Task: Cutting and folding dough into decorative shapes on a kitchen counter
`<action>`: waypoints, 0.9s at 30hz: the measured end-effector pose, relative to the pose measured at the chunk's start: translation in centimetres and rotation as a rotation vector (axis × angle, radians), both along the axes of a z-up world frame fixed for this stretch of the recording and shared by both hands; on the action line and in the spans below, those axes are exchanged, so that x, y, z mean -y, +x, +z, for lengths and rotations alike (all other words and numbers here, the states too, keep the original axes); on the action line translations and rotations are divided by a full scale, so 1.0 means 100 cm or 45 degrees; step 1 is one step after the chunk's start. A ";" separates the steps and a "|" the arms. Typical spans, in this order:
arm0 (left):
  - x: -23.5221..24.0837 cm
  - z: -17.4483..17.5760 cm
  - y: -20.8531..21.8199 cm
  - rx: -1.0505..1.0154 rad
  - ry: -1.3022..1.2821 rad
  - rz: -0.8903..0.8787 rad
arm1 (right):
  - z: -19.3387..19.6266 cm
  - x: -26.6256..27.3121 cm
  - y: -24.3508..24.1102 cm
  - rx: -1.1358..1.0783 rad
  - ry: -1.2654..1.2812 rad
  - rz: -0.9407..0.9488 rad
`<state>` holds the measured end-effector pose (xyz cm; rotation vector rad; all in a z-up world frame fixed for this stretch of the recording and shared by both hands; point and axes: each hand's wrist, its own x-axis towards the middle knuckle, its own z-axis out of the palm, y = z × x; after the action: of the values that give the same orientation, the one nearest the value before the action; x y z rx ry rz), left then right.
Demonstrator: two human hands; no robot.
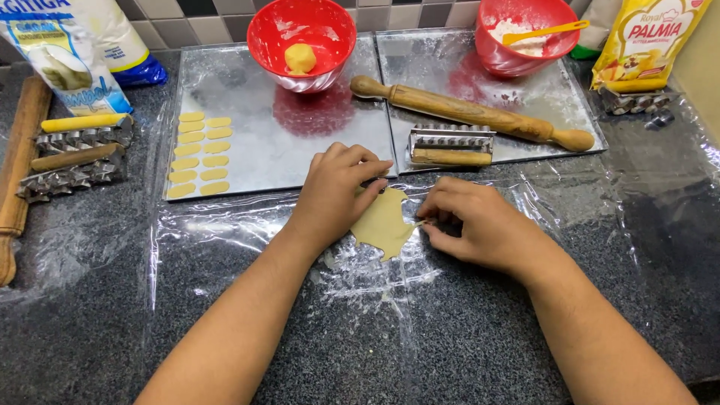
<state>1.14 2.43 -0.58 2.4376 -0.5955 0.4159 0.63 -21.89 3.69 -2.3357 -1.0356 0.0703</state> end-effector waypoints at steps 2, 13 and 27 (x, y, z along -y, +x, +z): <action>0.002 0.003 -0.001 -0.026 0.010 0.002 | 0.005 -0.004 -0.002 -0.024 0.022 -0.017; 0.000 -0.004 0.002 -0.052 -0.064 0.050 | -0.004 0.004 0.005 -0.030 -0.006 -0.273; -0.002 0.012 -0.007 -0.057 -0.467 -0.032 | -0.010 0.011 0.018 -0.075 -0.086 -0.097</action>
<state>0.49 2.67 0.60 2.0816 -0.4829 0.4189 2.40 -23.02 2.72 -2.4166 -0.9280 0.1464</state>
